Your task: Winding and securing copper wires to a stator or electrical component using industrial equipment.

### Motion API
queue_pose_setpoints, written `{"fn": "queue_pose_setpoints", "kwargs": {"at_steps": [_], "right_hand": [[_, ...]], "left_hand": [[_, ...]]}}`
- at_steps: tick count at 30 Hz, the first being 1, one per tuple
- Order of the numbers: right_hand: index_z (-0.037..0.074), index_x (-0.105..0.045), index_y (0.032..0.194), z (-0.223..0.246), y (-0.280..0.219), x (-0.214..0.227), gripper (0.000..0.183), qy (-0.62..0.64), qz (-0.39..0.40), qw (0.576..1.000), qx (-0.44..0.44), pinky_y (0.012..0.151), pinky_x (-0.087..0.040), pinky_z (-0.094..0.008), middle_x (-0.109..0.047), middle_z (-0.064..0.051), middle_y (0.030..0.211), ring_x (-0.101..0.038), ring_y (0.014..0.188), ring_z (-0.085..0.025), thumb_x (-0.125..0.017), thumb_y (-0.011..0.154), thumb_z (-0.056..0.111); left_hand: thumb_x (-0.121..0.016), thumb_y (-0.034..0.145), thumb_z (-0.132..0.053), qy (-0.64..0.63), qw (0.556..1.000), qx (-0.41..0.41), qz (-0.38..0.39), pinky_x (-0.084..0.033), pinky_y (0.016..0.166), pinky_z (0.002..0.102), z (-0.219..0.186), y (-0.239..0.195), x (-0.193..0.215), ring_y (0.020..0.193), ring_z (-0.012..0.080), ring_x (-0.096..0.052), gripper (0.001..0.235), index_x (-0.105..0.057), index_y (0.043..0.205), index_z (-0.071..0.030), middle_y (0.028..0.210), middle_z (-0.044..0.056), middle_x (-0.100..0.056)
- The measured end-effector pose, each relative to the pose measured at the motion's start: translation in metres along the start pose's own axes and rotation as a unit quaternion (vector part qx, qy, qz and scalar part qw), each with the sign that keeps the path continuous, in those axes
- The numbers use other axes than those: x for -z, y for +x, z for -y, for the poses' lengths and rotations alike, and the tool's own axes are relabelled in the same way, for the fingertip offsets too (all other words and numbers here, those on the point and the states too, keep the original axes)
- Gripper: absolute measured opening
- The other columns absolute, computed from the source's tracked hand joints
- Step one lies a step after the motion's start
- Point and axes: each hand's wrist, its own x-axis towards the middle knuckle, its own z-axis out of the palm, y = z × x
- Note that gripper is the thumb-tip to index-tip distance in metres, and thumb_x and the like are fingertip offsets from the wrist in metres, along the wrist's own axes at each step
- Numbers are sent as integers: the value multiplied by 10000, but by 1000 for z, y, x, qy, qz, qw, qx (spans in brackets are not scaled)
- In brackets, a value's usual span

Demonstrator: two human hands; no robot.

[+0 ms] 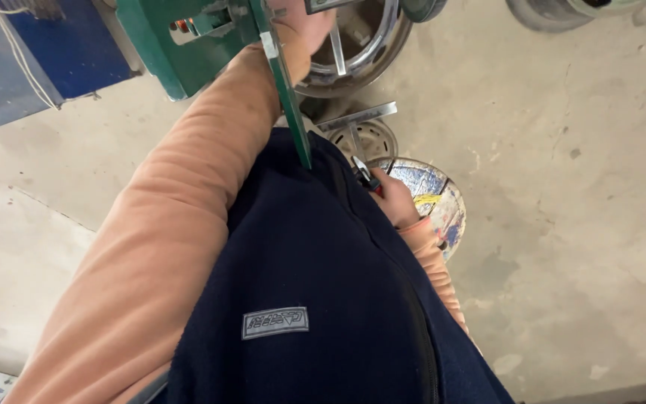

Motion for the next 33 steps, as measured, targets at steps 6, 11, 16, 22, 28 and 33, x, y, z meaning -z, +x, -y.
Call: {"fn": "queue_pose_setpoints", "kwargs": {"at_steps": [6,11,16,22,28,33], "right_hand": [[81,-652,1238,-14,14,9,412,-11,-30,996,86,777,-542,-448,-725,-230,996,-689,939,-423,-721,871,254],[71,-633,1270,-23,19,11,487,4,-60,997,55,721,-544,-424,-712,-221,883,-705,804,-381,-749,835,256],[86,-656,1236,-18,16,11,426,14,-45,999,8,673,-533,-415,-711,-202,804,-708,724,-348,-753,853,245],[68,-643,1220,-21,26,5,410,37,-47,995,80,691,-537,-423,-700,-211,854,-690,768,-385,-731,843,205],[89,-658,1176,-8,55,-5,374,10,7,1000,5,722,-543,-442,-717,-212,850,-723,809,-388,-719,853,269],[156,-656,1206,1,82,-17,444,-182,100,978,6,770,-536,-517,-728,-196,978,-680,939,-426,-731,801,319]], "left_hand": [[-731,881,-263,-38,994,103,-23,-507,581,470,-7,29,80,703,326,-681,150,-741,846,-118,737,92,-702],[-713,928,-217,22,997,67,40,-509,590,478,-8,25,79,743,330,-686,102,-742,924,-119,799,96,-701],[-687,994,-146,30,985,30,168,-506,666,494,-15,21,126,899,354,-656,143,-688,1121,-81,985,138,-670],[-687,978,-204,-519,767,263,270,-540,1047,423,-17,-46,192,1250,244,-614,395,-585,1335,-70,1283,139,-636],[-677,946,-441,-864,318,260,293,-477,1099,415,-17,-84,247,1281,251,-642,841,-303,1611,-87,1433,145,-653],[-842,867,-238,-741,543,125,374,-497,1079,417,10,-58,213,1163,251,-637,955,-232,1585,-82,1302,124,-657]]}}
